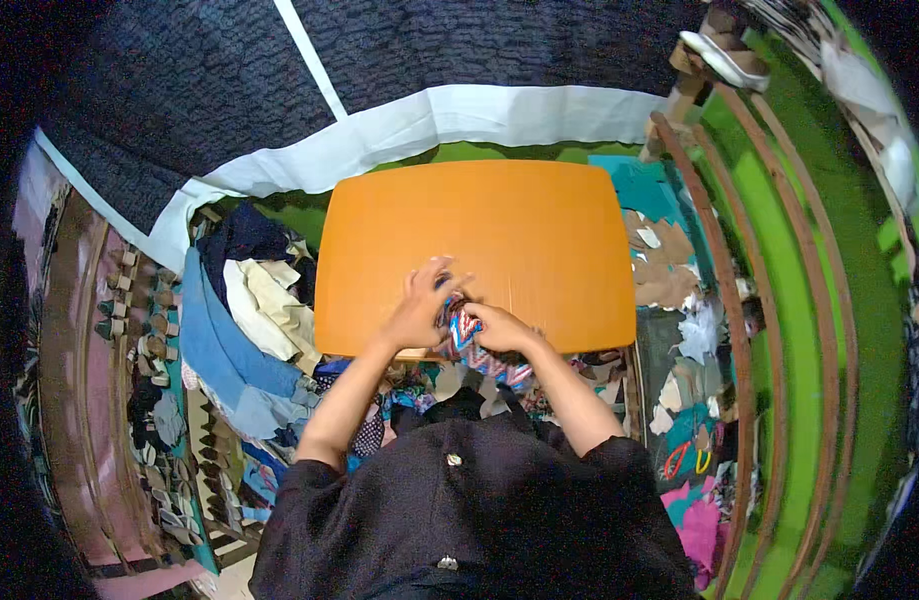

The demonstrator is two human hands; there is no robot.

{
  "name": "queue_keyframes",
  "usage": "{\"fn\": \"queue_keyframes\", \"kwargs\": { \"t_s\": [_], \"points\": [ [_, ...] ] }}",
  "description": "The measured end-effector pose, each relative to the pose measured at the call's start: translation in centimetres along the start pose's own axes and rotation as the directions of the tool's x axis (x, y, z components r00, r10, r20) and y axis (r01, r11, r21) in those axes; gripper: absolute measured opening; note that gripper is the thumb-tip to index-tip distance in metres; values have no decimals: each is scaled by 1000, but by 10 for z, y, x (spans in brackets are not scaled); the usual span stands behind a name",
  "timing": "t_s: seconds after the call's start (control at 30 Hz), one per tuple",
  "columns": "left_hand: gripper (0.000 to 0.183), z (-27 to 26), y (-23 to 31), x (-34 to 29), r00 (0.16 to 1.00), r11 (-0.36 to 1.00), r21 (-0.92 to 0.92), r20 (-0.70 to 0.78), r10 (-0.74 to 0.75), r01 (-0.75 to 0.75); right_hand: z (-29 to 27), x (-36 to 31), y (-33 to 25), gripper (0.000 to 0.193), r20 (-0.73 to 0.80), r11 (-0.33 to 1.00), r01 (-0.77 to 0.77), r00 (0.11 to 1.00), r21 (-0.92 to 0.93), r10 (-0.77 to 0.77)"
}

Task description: Folding and organizing various fabric pieces on a table and shelf.

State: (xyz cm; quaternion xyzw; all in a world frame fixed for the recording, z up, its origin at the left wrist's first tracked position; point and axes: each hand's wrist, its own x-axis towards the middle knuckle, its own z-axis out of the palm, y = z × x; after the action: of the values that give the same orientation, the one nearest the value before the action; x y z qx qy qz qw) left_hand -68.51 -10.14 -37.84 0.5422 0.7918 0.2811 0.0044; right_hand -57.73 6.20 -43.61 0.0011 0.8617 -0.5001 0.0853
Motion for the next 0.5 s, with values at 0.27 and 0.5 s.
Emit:
{"fn": "queue_keyframes", "kwargs": {
  "t_s": [0.27,0.5],
  "points": [
    [34,-12,44,2,642,961,-265,751,154,80,-57,-115,-64,41,136,956,13,990,-293,28],
    [28,-45,80,9,645,901,-430,705,294,58,-76,-240,-67,44,90,990,-93,991,-103,102]
  ]
}}
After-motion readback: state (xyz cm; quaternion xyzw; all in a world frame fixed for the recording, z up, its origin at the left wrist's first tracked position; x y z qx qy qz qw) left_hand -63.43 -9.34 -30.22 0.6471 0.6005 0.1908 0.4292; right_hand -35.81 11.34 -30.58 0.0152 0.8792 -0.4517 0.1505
